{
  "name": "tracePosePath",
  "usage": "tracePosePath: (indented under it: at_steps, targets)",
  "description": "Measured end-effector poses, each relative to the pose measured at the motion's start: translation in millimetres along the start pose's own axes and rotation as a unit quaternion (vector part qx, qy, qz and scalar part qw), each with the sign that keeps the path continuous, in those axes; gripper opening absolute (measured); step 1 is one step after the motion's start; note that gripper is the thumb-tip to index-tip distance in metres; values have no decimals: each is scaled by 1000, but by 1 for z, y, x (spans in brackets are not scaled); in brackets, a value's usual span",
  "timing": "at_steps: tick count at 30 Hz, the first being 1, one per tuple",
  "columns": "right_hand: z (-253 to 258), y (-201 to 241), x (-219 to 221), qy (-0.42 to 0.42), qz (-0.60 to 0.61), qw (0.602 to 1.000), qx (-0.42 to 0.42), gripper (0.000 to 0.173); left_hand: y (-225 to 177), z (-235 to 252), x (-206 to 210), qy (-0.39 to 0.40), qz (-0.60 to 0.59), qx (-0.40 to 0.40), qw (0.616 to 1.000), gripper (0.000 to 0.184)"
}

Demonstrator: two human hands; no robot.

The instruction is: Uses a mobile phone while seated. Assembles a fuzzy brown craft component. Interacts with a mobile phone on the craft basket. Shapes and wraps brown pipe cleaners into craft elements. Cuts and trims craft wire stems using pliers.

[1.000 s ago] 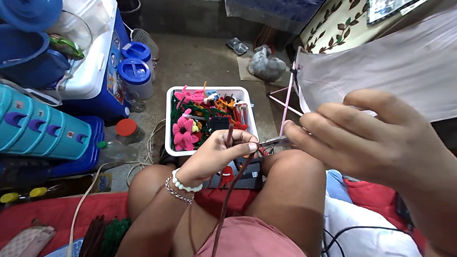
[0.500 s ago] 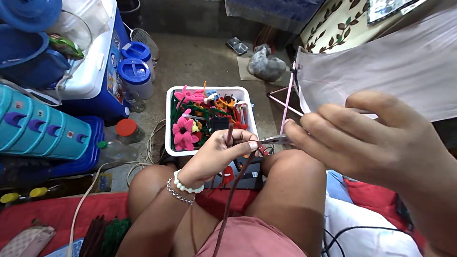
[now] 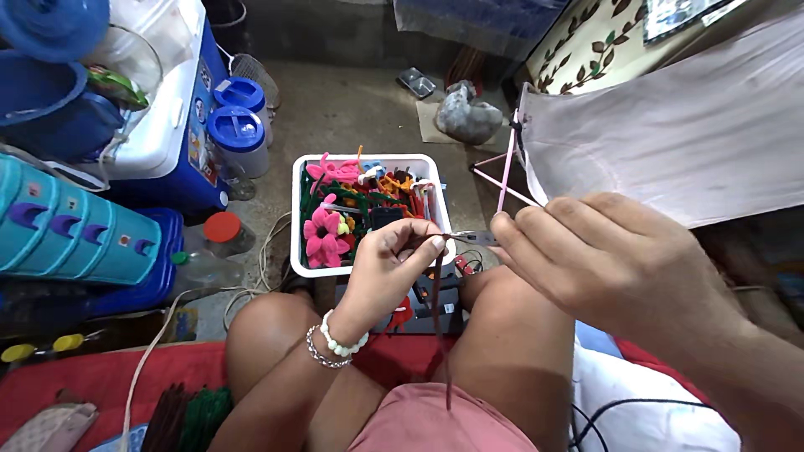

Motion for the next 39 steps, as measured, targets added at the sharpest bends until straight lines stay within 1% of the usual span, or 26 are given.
tracePosePath:
  at_steps: [2, 5, 7, 9, 12, 14, 17, 22, 25, 27, 30, 34, 37, 39]
  targets:
    - [-1, 5, 7, -3, 12, 1000, 29, 28, 4, -1, 1, -27, 71, 49, 996, 8]
    - [-3, 12, 16, -13, 20, 997, 75, 29, 7, -3, 3, -82, 205, 145, 965, 11]
    - [-4, 17, 19, -13, 26, 994, 106, 30, 7, -4, 4, -114, 268, 176, 940, 12]
    - [-3, 20, 24, -17, 37, 990, 135, 32, 8, -4, 3, -132, 296, 190, 927, 13]
    - [-4, 20, 30, -20, 56, 984, 165, 36, 6, 0, -1, -124, 243, 186, 944, 12]
    - [-5, 18, 30, -27, 54, 985, 160, 34, 3, 2, -4, -115, 207, 170, 957, 11]
    - [-6, 11, 27, -37, 34, 989, 139, 31, 1, 2, -7, -91, 184, 147, 968, 11]
    - [-5, 4, 22, -52, 36, 996, 56, 26, -1, 3, -7, -41, 140, 111, 983, 9]
    - [-4, 1, 19, -51, 25, 998, 39, 26, -3, 4, -7, -29, 126, 101, 986, 10]
    - [-4, -4, 19, -56, 44, 997, 36, 27, -3, 4, -8, -21, 108, 95, 989, 10]
    - [-4, -13, 24, -67, 109, 991, 38, 31, -5, 4, -8, 10, 26, 56, 998, 10]
    - [-2, -19, 31, -79, 166, 983, 29, 33, -7, 4, -8, 54, -61, 19, 997, 12]
    - [-1, -23, 33, -91, 198, 976, 26, 33, -8, 4, -8, 94, -141, -12, 986, 13]
    - [0, -25, 34, -94, 216, 972, 18, 34, -9, 3, -7, 111, -171, -30, 978, 14]
Point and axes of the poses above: each hand's wrist, its own z-axis towards the middle knuckle, its own x-axis out of the palm, y = z × x, the point moved 2 cm from there along z, towards the middle knuckle, and after that the axes turned 1 degree about x, right-handed, at the moved point
